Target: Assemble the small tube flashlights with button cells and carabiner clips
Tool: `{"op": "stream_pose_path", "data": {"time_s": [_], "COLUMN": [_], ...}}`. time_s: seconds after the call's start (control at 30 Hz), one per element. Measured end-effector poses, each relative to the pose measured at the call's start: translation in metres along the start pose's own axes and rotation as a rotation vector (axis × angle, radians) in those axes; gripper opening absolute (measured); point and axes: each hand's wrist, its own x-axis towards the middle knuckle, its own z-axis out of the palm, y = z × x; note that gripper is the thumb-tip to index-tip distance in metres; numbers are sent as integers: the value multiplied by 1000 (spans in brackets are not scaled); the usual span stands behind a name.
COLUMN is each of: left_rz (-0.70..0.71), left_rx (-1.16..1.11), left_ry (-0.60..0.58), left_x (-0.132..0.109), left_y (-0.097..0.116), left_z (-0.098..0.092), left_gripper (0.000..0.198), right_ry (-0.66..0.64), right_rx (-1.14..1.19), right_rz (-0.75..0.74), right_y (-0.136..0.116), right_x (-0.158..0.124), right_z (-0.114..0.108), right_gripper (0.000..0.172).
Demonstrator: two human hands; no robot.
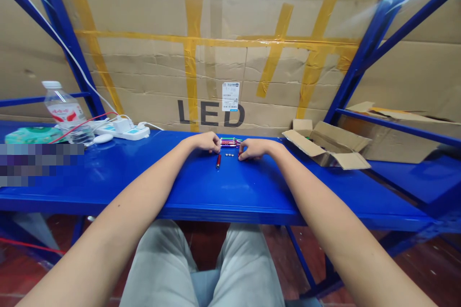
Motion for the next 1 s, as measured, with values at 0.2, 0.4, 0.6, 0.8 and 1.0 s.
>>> {"op": "stream_pose_path", "data": {"time_s": [0.2,0.4,0.6,0.8,1.0], "left_rz": [-24,-15,3,11,40], "left_rx": [-10,47,42,53,38], "left_ry": [-27,-11,4,4,1], "left_x": [0,-1,1,3,1], "left_y": [-2,-2,1,0,2], "left_z": [-4,-3,-1,-1,0], "left_gripper": [11,12,14,15,13], "right_ry": [52,-9,-63,-87,-96], "right_rx": [-16,13,90,102,111], "right_rz": [-57,-80,-78,-79,-84], "right_y": [6,6,0,-2,-2], "right_x": [5,2,-4,-5,-6], "right_z": [1,-1,-4,-4,-4], "right_gripper": [25,26,27,27,28]}}
